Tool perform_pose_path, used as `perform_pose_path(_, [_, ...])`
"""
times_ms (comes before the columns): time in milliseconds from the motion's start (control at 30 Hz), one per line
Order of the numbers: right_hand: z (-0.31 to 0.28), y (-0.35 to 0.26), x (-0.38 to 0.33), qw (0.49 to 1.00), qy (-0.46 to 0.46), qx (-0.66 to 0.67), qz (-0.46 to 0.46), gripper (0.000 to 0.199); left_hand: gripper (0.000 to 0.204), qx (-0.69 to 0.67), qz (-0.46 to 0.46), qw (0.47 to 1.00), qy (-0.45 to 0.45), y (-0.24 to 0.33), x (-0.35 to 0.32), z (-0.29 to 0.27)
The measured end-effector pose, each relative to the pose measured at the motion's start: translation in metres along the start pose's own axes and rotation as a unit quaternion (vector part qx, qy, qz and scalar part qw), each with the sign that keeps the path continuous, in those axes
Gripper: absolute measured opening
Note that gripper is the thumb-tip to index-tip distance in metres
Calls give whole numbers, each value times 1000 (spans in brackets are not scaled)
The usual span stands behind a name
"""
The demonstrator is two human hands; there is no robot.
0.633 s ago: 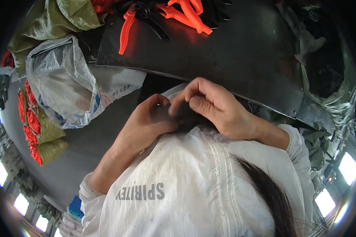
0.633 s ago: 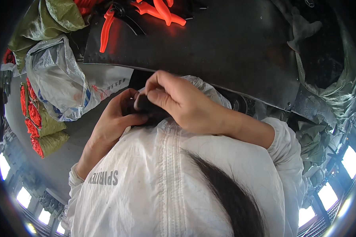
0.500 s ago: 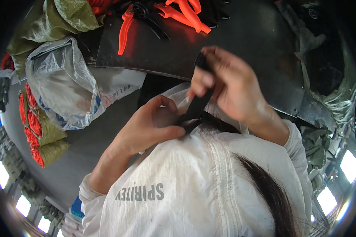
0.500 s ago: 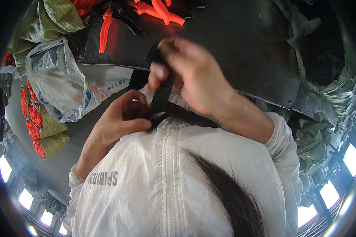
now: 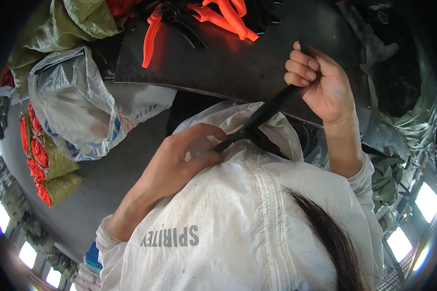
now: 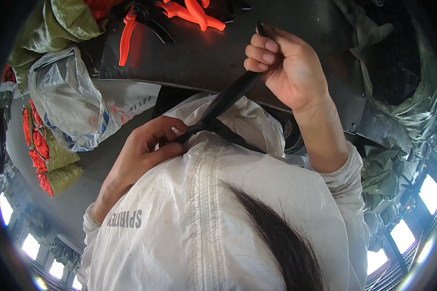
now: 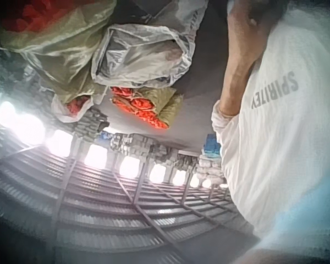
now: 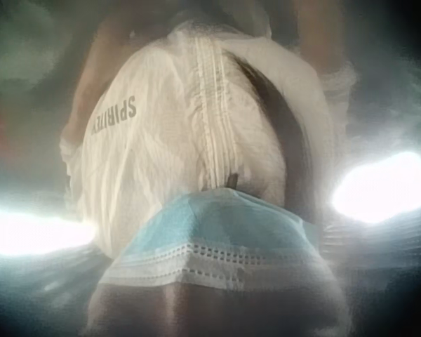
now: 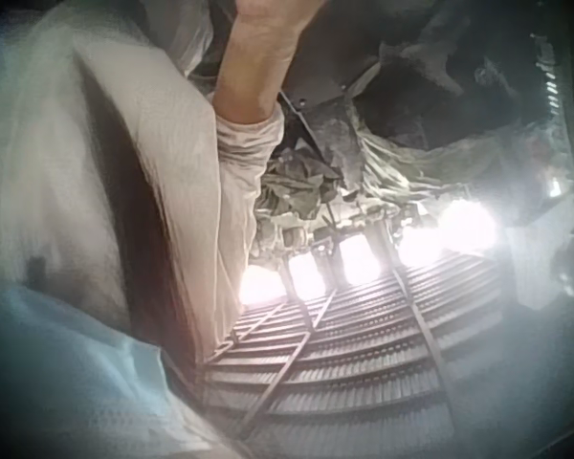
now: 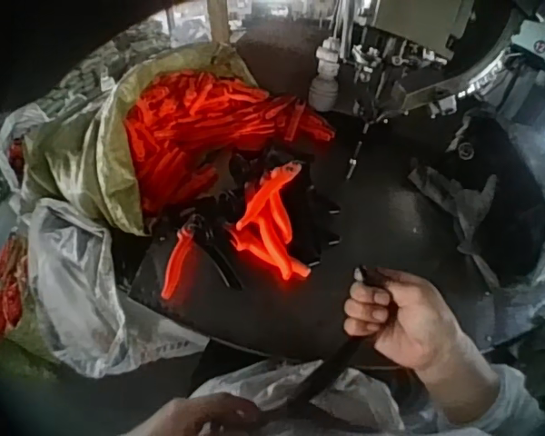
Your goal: The person packs assembled pieces into a bag, adjusts a waist belt, and attaches plastic handle components to black base parts using a machine.
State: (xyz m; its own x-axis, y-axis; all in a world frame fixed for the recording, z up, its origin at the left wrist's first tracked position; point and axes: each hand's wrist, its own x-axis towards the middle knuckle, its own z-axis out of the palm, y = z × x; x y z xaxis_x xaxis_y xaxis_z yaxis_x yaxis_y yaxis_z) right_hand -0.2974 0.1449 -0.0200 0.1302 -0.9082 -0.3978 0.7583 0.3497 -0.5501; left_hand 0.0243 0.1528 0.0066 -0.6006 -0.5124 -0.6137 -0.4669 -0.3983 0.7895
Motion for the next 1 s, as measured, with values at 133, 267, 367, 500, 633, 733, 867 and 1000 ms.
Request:
perform_pose_path(133, [22,18,20,999,26,-8,-25,15,35,17,38,999,-24,0,6,6])
perform_pose_path(267, [47,32,50,997,-66,35,19,13,37,89,107,988,-70,-2,10,3])
perform_pose_path(367, [56,38,65,999,-35,-20,25,11,33,70,30,994,-76,13,17,-9])
perform_pose_path(500, [71,51,63,993,-91,-64,37,13,33,16,89,995,48,18,41,0])
perform_pose_path(633, [62,48,47,967,-50,-249,-17,27,27,-199,85,973,78,8,50,6])
perform_pose_path(733, [41,53,8,954,-83,-288,22,45,24,-264,147,943,143,5,54,12])
perform_pose_path(867, [48,53,-11,817,-152,-506,232,37,21,-136,123,970,160,9,52,9])
perform_pose_path(1000, [49,51,-13,797,-151,-544,215,24,22,31,80,990,109,8,34,1])
